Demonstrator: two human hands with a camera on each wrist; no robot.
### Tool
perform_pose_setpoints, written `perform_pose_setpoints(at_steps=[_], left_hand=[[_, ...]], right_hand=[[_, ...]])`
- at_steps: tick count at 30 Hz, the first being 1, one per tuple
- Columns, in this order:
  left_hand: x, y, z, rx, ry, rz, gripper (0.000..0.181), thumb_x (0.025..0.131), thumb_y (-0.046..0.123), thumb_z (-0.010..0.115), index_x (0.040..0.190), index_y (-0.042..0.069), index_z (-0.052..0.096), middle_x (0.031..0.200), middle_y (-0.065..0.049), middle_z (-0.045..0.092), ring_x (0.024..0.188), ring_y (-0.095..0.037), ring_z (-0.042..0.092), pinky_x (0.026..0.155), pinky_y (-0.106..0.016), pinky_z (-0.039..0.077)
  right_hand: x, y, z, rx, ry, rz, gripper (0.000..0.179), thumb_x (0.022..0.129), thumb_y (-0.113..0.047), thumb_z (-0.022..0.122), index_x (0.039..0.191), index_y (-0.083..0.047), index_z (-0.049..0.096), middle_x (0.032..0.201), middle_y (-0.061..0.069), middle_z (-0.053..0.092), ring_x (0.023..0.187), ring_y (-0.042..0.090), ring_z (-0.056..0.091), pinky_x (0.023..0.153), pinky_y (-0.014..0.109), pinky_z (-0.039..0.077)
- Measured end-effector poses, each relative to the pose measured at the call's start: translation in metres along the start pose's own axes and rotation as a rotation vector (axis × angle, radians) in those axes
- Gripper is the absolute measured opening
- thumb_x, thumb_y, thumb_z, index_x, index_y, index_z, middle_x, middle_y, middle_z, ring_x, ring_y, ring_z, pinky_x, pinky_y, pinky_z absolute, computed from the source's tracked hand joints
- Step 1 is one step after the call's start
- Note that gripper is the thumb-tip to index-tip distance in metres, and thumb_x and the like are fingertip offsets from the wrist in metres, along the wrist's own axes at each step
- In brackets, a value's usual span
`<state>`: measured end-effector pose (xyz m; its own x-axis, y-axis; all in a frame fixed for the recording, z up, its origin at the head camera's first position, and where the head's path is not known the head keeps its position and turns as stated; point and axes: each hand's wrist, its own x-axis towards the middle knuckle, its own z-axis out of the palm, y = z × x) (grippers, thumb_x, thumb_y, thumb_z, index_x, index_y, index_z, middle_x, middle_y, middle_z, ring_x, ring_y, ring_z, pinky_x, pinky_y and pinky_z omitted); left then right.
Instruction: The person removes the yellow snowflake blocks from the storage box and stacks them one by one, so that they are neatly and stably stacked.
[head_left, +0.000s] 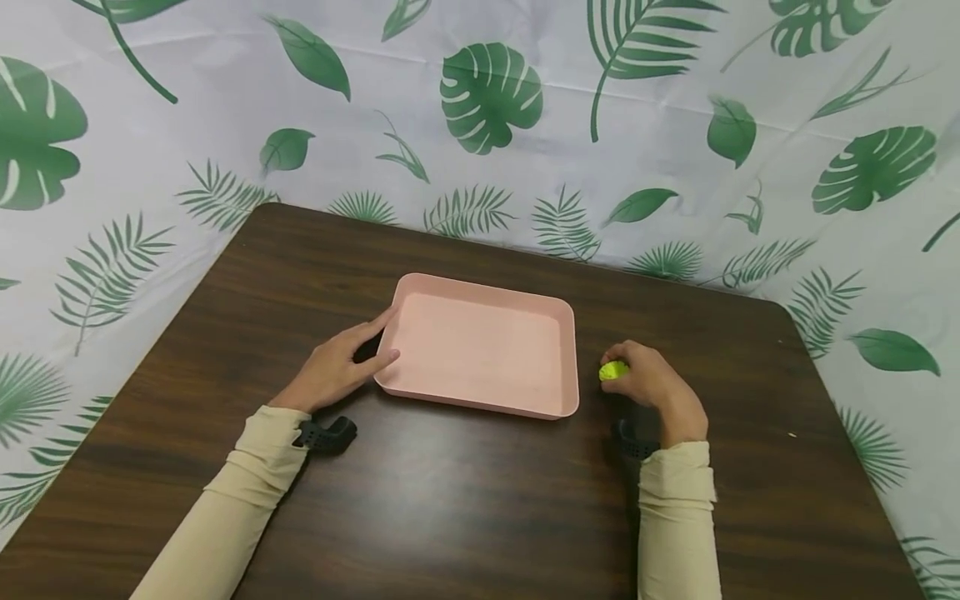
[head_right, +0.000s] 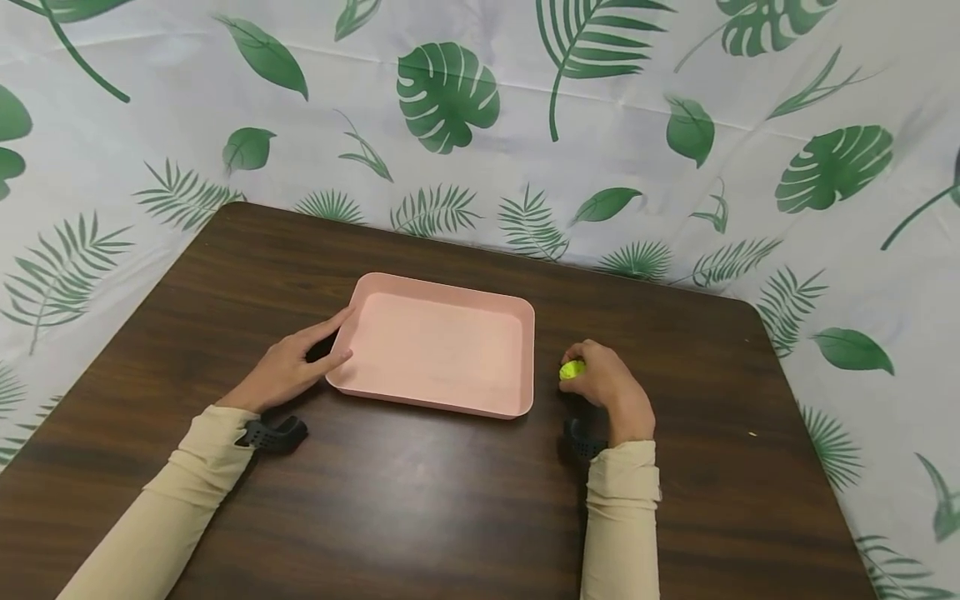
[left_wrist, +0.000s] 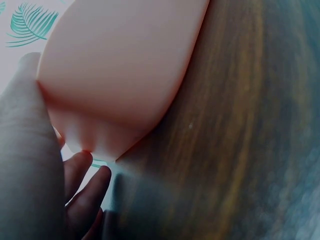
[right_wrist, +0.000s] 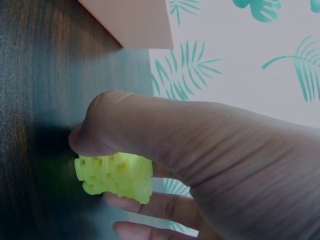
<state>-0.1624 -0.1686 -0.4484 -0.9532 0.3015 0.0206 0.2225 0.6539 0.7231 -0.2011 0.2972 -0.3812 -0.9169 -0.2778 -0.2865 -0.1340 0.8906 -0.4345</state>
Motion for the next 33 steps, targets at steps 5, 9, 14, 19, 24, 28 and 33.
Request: perform_pose_setpoints(at_steps=[5, 9, 14, 19, 24, 28, 33], left_hand=[[-0.001, -0.001, -0.006, 0.001, -0.012, -0.012, 0.073, 0.104, 0.057, 0.053, 0.166, 0.037, 0.019, 0.168, -0.008, 0.03, 0.153, -0.041, 0.029, 0.114, -0.072, 0.027], [0.0, 0.0, -0.007, -0.007, -0.018, -0.019, 0.071, 0.105, 0.056, 0.051, 0.166, 0.039, 0.018, 0.169, -0.004, 0.028, 0.155, -0.043, 0.02, 0.113, -0.077, 0.023], [0.001, 0.001, -0.005, -0.017, -0.041, -0.022, 0.072, 0.105, 0.056, 0.052, 0.166, 0.039, 0.018, 0.169, -0.003, 0.027, 0.155, -0.043, 0.02, 0.113, -0.076, 0.024], [0.003, 0.002, -0.006, -0.017, -0.045, -0.02, 0.072, 0.105, 0.056, 0.053, 0.166, 0.04, 0.019, 0.169, -0.003, 0.028, 0.155, -0.043, 0.022, 0.113, -0.076, 0.024], [0.005, 0.001, -0.007, -0.004, -0.046, -0.018, 0.072, 0.105, 0.056, 0.052, 0.166, 0.04, 0.018, 0.169, -0.004, 0.028, 0.154, -0.043, 0.023, 0.113, -0.076, 0.025], [0.006, -0.001, -0.004, -0.004, -0.056, -0.029, 0.072, 0.104, 0.057, 0.051, 0.166, 0.039, 0.018, 0.17, -0.004, 0.027, 0.154, -0.043, 0.023, 0.113, -0.075, 0.025], [0.006, -0.006, 0.003, -0.009, -0.073, -0.044, 0.073, 0.104, 0.06, 0.05, 0.166, 0.039, 0.017, 0.17, -0.005, 0.027, 0.155, -0.042, 0.022, 0.113, -0.075, 0.026]], right_hand=[[0.0, -0.004, 0.0, -0.004, 0.02, -0.028, 0.029, 0.088, -0.009, 0.076, 0.112, 0.005, 0.068, 0.109, 0.019, 0.062, 0.093, 0.032, 0.058, 0.082, 0.046, 0.053], [-0.001, -0.007, -0.005, -0.004, 0.014, -0.015, 0.031, 0.088, -0.008, 0.076, 0.114, 0.006, 0.067, 0.11, 0.02, 0.061, 0.094, 0.034, 0.057, 0.084, 0.049, 0.054], [-0.006, -0.007, -0.008, -0.007, -0.008, 0.014, 0.033, 0.088, -0.009, 0.077, 0.115, 0.006, 0.066, 0.11, 0.02, 0.061, 0.095, 0.035, 0.057, 0.086, 0.051, 0.054], [-0.009, -0.009, -0.007, -0.05, 0.036, -0.01, 0.037, 0.088, -0.014, 0.076, 0.119, 0.006, 0.067, 0.116, 0.023, 0.059, 0.101, 0.038, 0.056, 0.088, 0.055, 0.052], [-0.009, -0.028, -0.003, -0.124, 0.189, -0.081, 0.05, 0.095, -0.021, 0.069, 0.137, 0.005, 0.059, 0.135, 0.033, 0.05, 0.125, 0.051, 0.044, 0.103, 0.069, 0.039], [-0.003, -0.049, 0.016, -0.1, 0.241, -0.14, 0.057, 0.105, -0.026, 0.06, 0.149, 0.007, 0.047, 0.144, 0.035, 0.044, 0.134, 0.053, 0.041, 0.11, 0.068, 0.036], [0.003, -0.059, 0.05, -0.054, 0.153, -0.102, 0.08, 0.107, -0.04, 0.054, 0.16, 0.01, 0.021, 0.162, 0.036, 0.023, 0.148, 0.051, 0.029, 0.118, 0.063, 0.03]])
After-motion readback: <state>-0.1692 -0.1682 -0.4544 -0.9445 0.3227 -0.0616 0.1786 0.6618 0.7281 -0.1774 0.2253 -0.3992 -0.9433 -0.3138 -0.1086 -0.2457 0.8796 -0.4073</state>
